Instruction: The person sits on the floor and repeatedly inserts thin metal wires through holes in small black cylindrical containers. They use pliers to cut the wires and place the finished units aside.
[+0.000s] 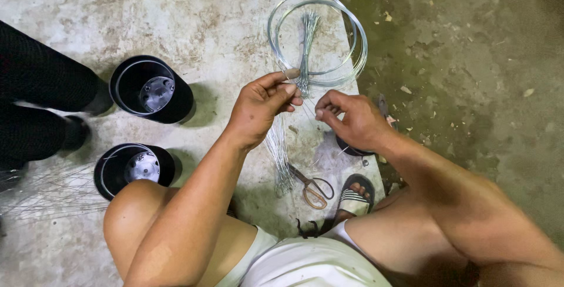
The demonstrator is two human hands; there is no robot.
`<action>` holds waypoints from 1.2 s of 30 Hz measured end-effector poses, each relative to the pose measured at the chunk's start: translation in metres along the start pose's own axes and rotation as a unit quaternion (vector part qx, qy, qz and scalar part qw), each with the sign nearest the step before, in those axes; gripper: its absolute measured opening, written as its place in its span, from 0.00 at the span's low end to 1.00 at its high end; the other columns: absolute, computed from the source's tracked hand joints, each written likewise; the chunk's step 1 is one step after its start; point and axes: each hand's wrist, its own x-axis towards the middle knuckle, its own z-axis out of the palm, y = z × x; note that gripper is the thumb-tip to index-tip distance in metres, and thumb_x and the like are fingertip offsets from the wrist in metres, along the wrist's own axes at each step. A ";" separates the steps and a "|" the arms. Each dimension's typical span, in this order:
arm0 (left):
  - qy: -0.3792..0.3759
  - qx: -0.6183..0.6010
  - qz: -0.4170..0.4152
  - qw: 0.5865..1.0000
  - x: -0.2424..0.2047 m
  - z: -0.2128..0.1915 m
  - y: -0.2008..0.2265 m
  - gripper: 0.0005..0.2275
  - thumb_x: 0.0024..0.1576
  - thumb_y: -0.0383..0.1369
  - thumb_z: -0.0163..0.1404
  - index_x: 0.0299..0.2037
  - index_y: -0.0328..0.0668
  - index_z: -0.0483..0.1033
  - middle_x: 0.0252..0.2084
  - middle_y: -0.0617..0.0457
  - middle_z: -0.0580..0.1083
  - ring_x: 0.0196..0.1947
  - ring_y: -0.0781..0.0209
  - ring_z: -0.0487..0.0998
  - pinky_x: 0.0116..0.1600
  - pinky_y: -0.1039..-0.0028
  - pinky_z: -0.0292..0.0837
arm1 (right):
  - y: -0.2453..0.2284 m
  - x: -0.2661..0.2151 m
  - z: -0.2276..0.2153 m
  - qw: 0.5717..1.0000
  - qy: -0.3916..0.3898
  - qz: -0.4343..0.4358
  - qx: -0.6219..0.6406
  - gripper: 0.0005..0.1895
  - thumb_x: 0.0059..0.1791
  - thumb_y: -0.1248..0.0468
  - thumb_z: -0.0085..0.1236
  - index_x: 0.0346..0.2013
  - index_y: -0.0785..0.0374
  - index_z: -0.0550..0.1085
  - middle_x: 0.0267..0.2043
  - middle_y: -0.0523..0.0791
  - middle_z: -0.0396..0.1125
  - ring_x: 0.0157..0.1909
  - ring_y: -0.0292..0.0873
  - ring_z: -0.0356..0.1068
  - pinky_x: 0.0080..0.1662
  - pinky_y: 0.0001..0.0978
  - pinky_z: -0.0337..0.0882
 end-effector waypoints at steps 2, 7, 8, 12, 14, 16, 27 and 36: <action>0.000 0.016 0.004 1.000 0.000 0.003 -0.002 0.16 0.63 0.28 0.52 0.60 0.32 0.74 0.40 0.52 0.79 0.39 0.67 0.81 0.46 0.75 0.78 | -0.001 0.000 0.001 0.999 -0.008 -0.034 0.023 0.08 0.52 0.63 0.60 0.44 0.62 0.76 0.39 0.45 0.78 0.40 0.38 0.79 0.43 0.30 0.76; 0.001 0.042 0.024 0.999 0.000 0.007 -0.005 0.16 0.62 0.27 0.53 0.60 0.31 0.75 0.39 0.53 0.79 0.39 0.68 0.81 0.46 0.76 0.78 | -0.002 -0.001 0.002 0.991 0.091 -0.081 0.058 0.12 0.51 0.64 0.63 0.46 0.67 0.74 0.39 0.44 0.74 0.39 0.35 0.73 0.43 0.28 0.74; 0.001 0.050 0.027 0.998 0.000 0.008 -0.005 0.16 0.62 0.27 0.53 0.60 0.32 0.75 0.39 0.54 0.79 0.38 0.68 0.81 0.45 0.76 0.78 | -0.001 0.000 0.000 0.991 0.093 -0.081 0.055 0.12 0.51 0.64 0.63 0.45 0.67 0.74 0.39 0.44 0.73 0.38 0.35 0.72 0.42 0.28 0.74; -0.040 0.074 0.036 0.996 -0.003 0.010 -0.003 0.18 0.62 0.27 0.54 0.62 0.34 0.73 0.37 0.56 0.78 0.38 0.70 0.79 0.41 0.77 0.74 | 0.001 -0.001 0.007 0.986 0.054 -0.034 0.152 0.12 0.52 0.65 0.61 0.48 0.67 0.74 0.39 0.42 0.74 0.40 0.33 0.70 0.45 0.27 0.72; -0.057 0.078 0.036 0.995 -0.004 0.012 -0.001 0.18 0.62 0.27 0.53 0.63 0.35 0.73 0.37 0.57 0.77 0.37 0.70 0.78 0.41 0.77 0.73 | 0.004 -0.001 0.008 0.981 0.014 0.005 0.194 0.09 0.54 0.66 0.60 0.46 0.67 0.76 0.38 0.42 0.74 0.40 0.32 0.72 0.44 0.26 0.74; -0.058 0.086 0.034 0.994 -0.004 0.012 0.000 0.18 0.62 0.27 0.53 0.63 0.35 0.73 0.37 0.57 0.77 0.37 0.70 0.78 0.40 0.78 0.73 | 0.006 0.000 0.007 0.979 0.005 0.016 0.202 0.07 0.54 0.66 0.59 0.44 0.67 0.77 0.37 0.42 0.75 0.39 0.32 0.73 0.43 0.26 0.74; -0.022 0.072 0.039 0.996 -0.002 0.017 -0.007 0.17 0.60 0.27 0.55 0.59 0.33 0.75 0.38 0.55 0.80 0.37 0.70 0.80 0.41 0.79 0.74 | -0.013 -0.008 -0.002 0.981 0.059 -0.178 0.054 0.09 0.50 0.75 0.55 0.43 0.65 0.76 0.50 0.49 0.71 0.53 0.43 0.72 0.53 0.32 0.72; 0.024 0.096 0.022 0.995 -0.003 0.022 -0.012 0.12 0.59 0.29 0.58 0.51 0.33 0.79 0.35 0.54 0.79 0.35 0.70 0.81 0.40 0.78 0.78 | 0.000 -0.002 0.010 0.968 -0.025 0.038 0.249 0.07 0.56 0.64 0.53 0.41 0.66 0.74 0.36 0.43 0.71 0.40 0.35 0.70 0.43 0.29 0.73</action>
